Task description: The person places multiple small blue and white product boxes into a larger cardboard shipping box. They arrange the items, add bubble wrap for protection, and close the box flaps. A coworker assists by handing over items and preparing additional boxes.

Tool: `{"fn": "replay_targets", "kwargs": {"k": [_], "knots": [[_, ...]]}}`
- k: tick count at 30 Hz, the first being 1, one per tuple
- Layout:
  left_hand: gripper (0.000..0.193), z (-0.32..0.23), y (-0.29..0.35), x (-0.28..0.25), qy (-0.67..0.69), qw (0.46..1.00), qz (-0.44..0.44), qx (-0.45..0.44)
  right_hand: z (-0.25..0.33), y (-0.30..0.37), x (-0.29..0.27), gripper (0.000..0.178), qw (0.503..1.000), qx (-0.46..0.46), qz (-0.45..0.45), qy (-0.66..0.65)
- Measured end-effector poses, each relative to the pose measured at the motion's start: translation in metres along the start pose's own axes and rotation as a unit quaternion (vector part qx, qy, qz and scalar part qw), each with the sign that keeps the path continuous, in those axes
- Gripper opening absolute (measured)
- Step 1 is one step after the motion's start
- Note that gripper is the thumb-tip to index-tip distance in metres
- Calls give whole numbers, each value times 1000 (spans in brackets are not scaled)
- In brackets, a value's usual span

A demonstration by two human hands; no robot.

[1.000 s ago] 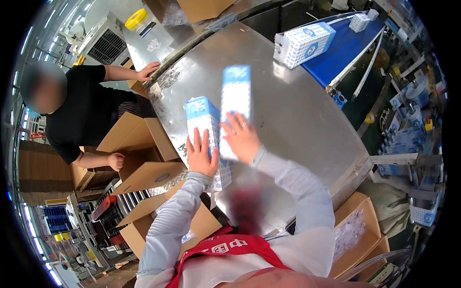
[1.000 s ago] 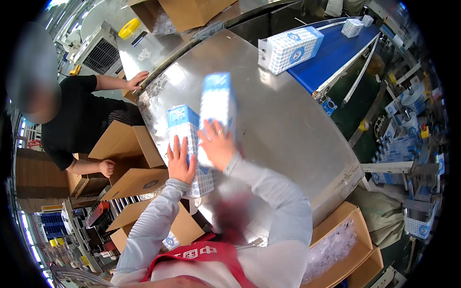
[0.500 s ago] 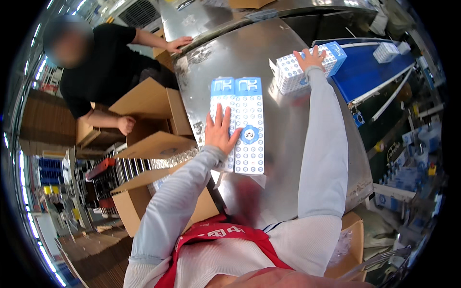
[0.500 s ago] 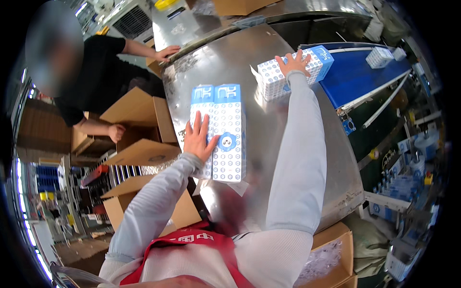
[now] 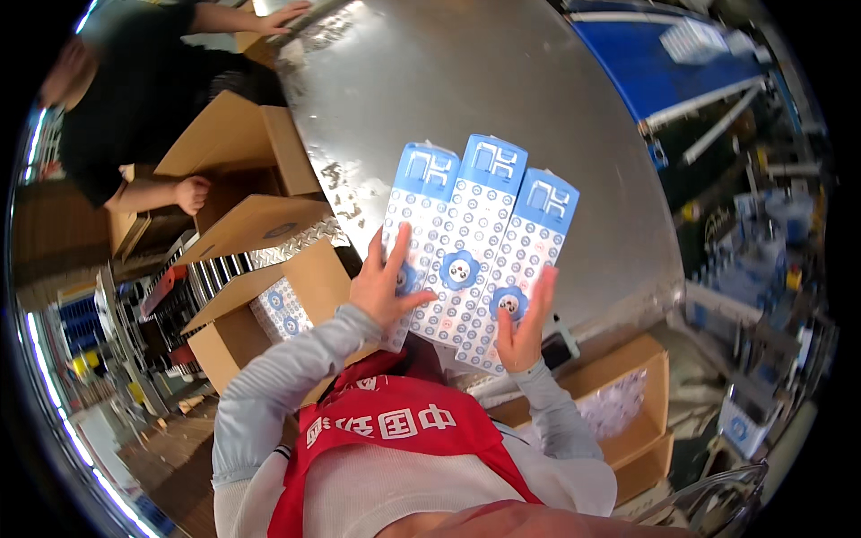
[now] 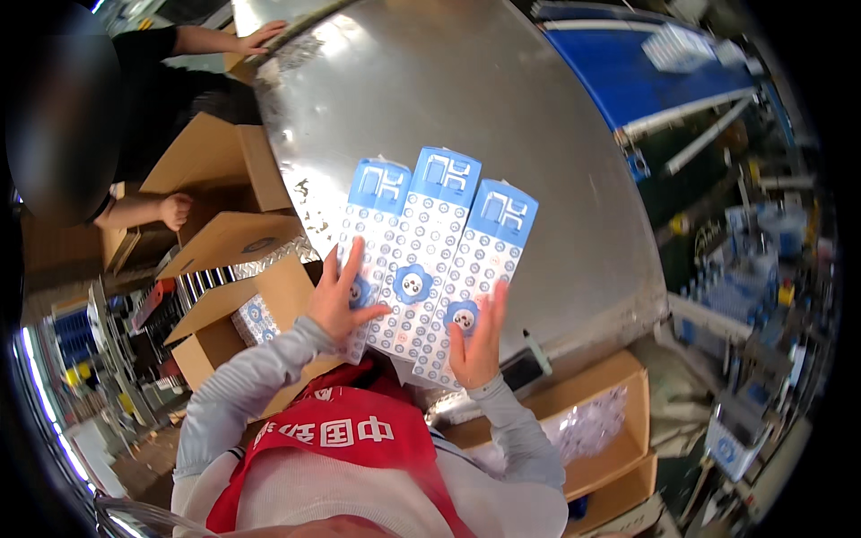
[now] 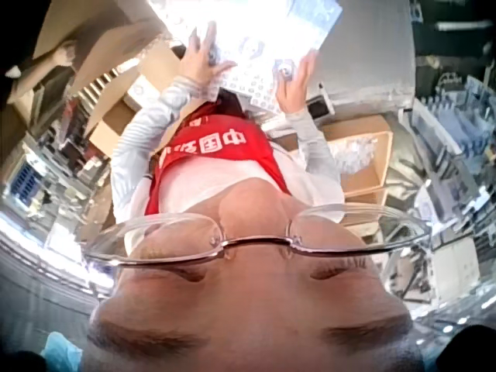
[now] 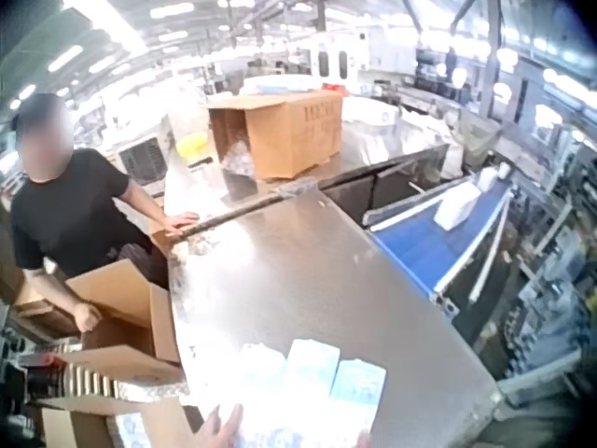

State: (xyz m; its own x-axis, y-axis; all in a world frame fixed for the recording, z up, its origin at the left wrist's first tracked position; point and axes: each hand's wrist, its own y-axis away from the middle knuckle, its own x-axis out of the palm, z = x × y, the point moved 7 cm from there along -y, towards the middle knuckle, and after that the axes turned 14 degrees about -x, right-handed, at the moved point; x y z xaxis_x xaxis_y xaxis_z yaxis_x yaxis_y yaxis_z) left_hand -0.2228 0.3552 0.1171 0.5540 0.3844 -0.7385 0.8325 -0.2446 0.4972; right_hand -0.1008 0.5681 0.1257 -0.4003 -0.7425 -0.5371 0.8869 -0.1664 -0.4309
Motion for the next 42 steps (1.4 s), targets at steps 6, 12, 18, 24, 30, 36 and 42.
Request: {"fn": "replay_targets", "kwargs": {"k": [6,12,18,24,30,36,42], "knots": [[100,12,-30,21,303,943,109,88,-93,51,3,48,892,323,-53,-311],[86,12,-85,14,335,917,217,-3,-111,-9,-2,53,881,307,40,-357],[81,40,-94,40,301,869,381,-99,-140,12,4,67,895,345,133,-250],[64,38,-22,-15,373,876,305,36,-79,27,0,54,922,244,34,-300],[62,90,92,-96,441,868,176,143,40,66,32,54,951,10,-41,-306],[56,227,218,-271,230,962,-12,149,262,74,103,63,882,-95,327,-327],[48,319,220,-260,144,986,-62,54,202,123,158,68,482,168,860,2]]}}
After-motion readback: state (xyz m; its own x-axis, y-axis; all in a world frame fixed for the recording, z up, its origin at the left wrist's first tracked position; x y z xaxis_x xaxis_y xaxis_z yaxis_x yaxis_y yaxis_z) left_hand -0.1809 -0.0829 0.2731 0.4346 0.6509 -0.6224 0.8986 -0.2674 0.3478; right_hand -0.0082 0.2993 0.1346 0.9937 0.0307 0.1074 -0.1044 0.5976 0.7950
